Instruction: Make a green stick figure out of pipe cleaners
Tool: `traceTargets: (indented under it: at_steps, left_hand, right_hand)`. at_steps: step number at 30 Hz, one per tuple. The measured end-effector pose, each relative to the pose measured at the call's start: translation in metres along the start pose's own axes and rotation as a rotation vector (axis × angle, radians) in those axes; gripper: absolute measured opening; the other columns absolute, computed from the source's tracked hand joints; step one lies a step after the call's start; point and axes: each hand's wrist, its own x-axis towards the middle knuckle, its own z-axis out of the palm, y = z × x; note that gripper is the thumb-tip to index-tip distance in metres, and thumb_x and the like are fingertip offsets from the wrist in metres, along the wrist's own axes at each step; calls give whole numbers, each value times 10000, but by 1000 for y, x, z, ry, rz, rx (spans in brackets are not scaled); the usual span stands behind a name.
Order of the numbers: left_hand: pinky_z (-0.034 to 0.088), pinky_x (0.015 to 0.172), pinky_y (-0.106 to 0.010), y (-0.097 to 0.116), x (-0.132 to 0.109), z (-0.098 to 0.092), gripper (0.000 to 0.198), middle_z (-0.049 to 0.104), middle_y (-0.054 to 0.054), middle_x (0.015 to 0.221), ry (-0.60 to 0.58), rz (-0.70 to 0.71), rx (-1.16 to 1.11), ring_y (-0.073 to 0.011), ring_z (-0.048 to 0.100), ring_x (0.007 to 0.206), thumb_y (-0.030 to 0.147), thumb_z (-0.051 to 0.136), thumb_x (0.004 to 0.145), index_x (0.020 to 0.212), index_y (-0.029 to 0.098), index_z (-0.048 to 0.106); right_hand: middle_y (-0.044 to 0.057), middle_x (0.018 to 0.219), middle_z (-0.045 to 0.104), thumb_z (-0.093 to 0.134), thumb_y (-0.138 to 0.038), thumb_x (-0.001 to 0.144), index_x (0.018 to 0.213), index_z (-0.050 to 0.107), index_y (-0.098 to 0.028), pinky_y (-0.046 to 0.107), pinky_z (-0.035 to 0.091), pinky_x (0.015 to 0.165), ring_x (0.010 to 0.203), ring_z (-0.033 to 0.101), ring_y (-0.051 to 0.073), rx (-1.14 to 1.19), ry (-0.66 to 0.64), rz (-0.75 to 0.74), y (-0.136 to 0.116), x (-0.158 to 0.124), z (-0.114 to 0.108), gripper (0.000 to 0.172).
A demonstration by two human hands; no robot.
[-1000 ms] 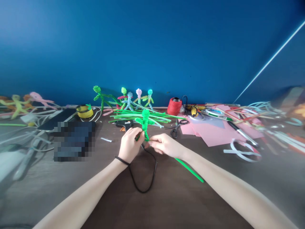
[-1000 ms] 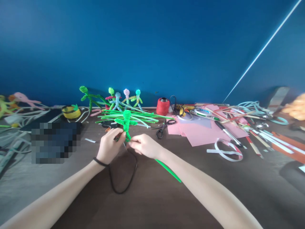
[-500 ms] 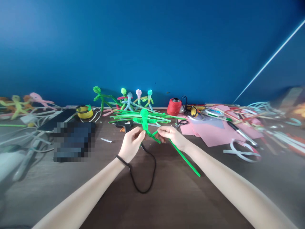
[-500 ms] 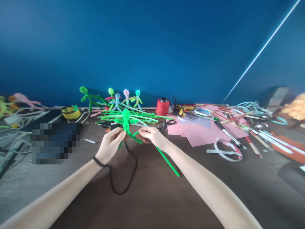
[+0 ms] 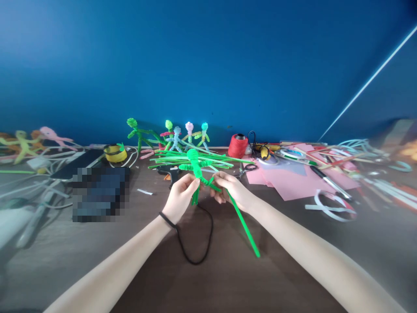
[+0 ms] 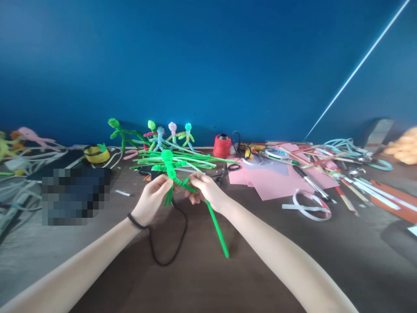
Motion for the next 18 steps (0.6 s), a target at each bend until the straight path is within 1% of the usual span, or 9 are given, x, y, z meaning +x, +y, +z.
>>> traceTargets:
  at_steps: [2,4,7,9,11,13,15,18]
  left_hand:
    - [331,540,-201,-2,1,0,205,520,35,585,25,11,22,-79,435,551,337,534,721,634,151,525]
    - [341,556,-203,-2,1,0,189,525,30,607,30,3,11,-84,449,578,328,551,706,655,147,541]
    - [368,611,-206,-1,0,2,166,561,19,695,1,-51,-116,-95,491,657,294,599,668,733,146,562]
    - [372,591,-201,-1,-1,3,188,563,24,708,-29,-131,-232,-88,499,647,279,627,648,772,154,561]
    - [367,551,-192,-1,-1,4,186,549,35,675,-55,-206,-349,-73,492,601,275,635,649,771,158,558]
    - [365,536,-186,-3,-1,5,166,536,38,643,-71,-238,-437,-65,489,578,272,633,660,752,156,559]
    - [370,541,-184,-4,0,4,159,537,34,633,-62,-249,-486,-64,494,576,269,638,659,734,149,564]
    - [372,532,-192,-3,1,4,182,549,19,615,-51,-292,-469,-73,500,562,278,661,633,694,131,573]
  right_hand:
    - [-34,496,506,476,-263,762,783,435,-170,173,225,344,345,404,61,47,49,-7,0,0,2,104]
    - [-47,463,456,502,-237,734,784,477,-149,166,184,348,347,345,39,58,93,-17,-1,1,3,103]
    - [-62,453,405,513,-269,736,787,514,-138,166,140,360,351,283,21,1,113,-49,-2,0,3,141]
    - [-63,461,393,516,-308,742,796,529,-142,164,154,372,374,294,24,-64,128,-74,-3,-1,4,175]
    - [-60,475,390,521,-336,741,797,537,-147,161,194,389,407,324,33,-140,164,-90,-4,-3,5,198]
    - [-58,490,391,517,-357,744,801,541,-151,163,236,411,433,343,39,-203,181,-99,-5,-4,7,214]
    - [-56,507,391,507,-369,752,806,542,-156,165,259,425,445,353,40,-242,171,-102,-5,-5,7,223]
    - [-53,526,402,490,-384,765,813,532,-167,166,255,412,440,368,44,-284,126,-98,-4,-5,6,226]
